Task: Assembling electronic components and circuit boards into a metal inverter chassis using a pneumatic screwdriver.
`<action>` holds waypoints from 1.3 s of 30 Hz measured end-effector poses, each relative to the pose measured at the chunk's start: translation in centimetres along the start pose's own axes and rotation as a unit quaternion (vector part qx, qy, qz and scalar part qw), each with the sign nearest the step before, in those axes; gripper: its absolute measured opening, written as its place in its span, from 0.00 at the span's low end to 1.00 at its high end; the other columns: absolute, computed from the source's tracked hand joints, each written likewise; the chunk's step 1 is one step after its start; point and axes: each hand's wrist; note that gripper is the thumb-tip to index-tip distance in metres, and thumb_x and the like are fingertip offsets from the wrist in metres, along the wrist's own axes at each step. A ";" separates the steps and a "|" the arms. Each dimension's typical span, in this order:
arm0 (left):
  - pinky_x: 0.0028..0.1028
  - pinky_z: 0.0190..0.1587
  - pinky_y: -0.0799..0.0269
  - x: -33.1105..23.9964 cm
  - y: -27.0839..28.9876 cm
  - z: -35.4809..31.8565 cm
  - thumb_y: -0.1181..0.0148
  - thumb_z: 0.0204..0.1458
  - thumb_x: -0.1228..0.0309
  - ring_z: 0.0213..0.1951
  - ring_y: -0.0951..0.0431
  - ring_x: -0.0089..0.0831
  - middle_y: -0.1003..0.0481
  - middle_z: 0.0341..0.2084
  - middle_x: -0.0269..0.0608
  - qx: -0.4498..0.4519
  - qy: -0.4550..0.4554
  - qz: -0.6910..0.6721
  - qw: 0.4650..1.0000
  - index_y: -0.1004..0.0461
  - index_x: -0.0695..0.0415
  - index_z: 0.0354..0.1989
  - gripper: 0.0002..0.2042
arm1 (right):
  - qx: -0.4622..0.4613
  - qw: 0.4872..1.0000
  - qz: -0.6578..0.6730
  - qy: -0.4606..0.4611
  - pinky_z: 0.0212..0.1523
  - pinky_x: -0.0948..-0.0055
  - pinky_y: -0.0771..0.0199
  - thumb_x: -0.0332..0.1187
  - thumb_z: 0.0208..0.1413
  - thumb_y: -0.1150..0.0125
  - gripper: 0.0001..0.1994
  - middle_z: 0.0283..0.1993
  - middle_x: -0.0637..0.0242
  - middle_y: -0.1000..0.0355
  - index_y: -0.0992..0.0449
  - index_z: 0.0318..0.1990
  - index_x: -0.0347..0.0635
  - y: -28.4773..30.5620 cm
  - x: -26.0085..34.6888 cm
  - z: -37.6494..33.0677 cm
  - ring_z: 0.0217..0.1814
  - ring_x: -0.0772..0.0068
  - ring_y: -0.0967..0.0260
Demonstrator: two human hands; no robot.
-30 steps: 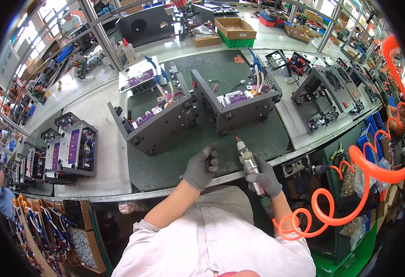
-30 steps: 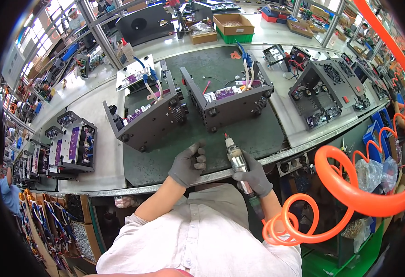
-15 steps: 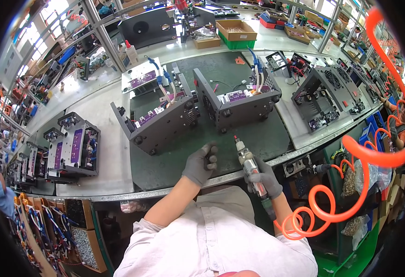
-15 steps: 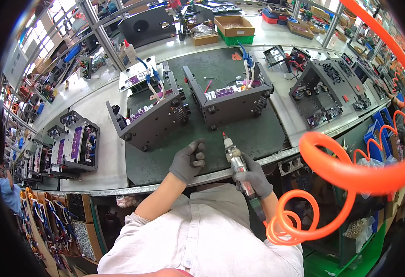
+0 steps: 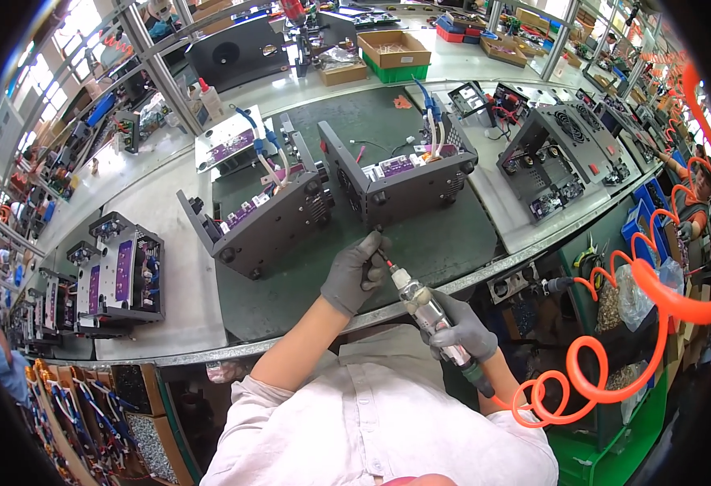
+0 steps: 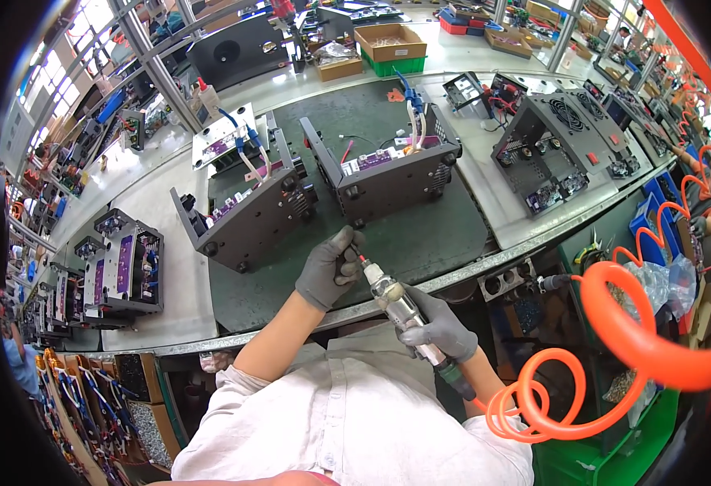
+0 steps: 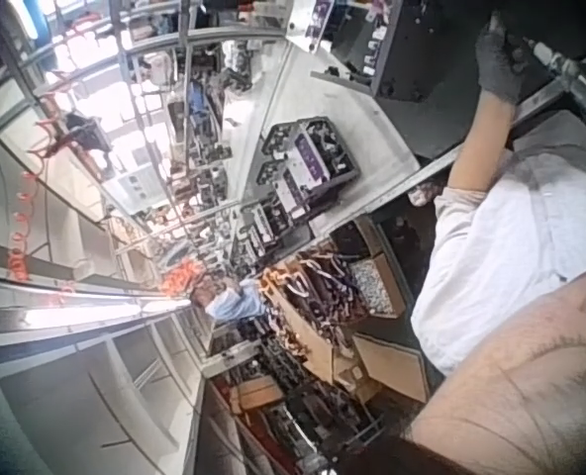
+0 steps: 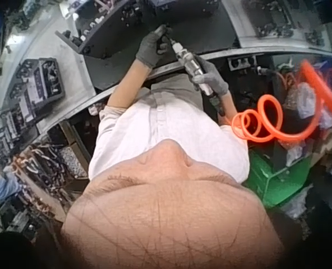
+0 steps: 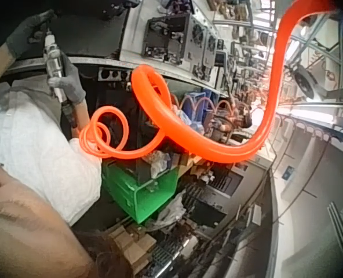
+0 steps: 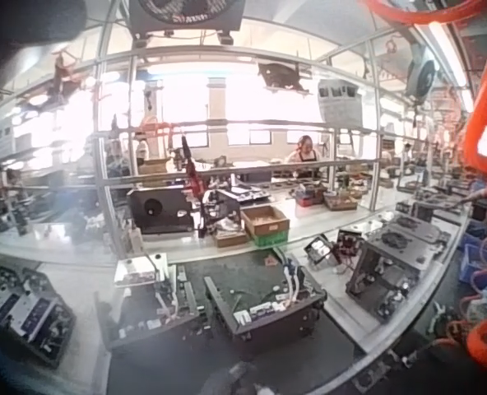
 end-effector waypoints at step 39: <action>0.37 0.40 0.26 -11.3 -10.5 8.2 0.54 0.57 0.51 0.37 0.20 0.41 0.21 0.31 0.44 -0.077 -0.200 0.895 0.391 0.20 0.52 0.31 0.20 | -0.192 0.977 -0.016 0.089 0.18 0.78 0.28 0.37 0.32 0.33 0.45 0.31 0.65 0.32 0.43 0.64 0.36 5.8 -1.3 3.8 0.18 0.77 0.33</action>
Point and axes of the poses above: each hand's wrist, its own z-axis towards the middle knuckle, its own y-axis out of the back of the hand, x = y × z
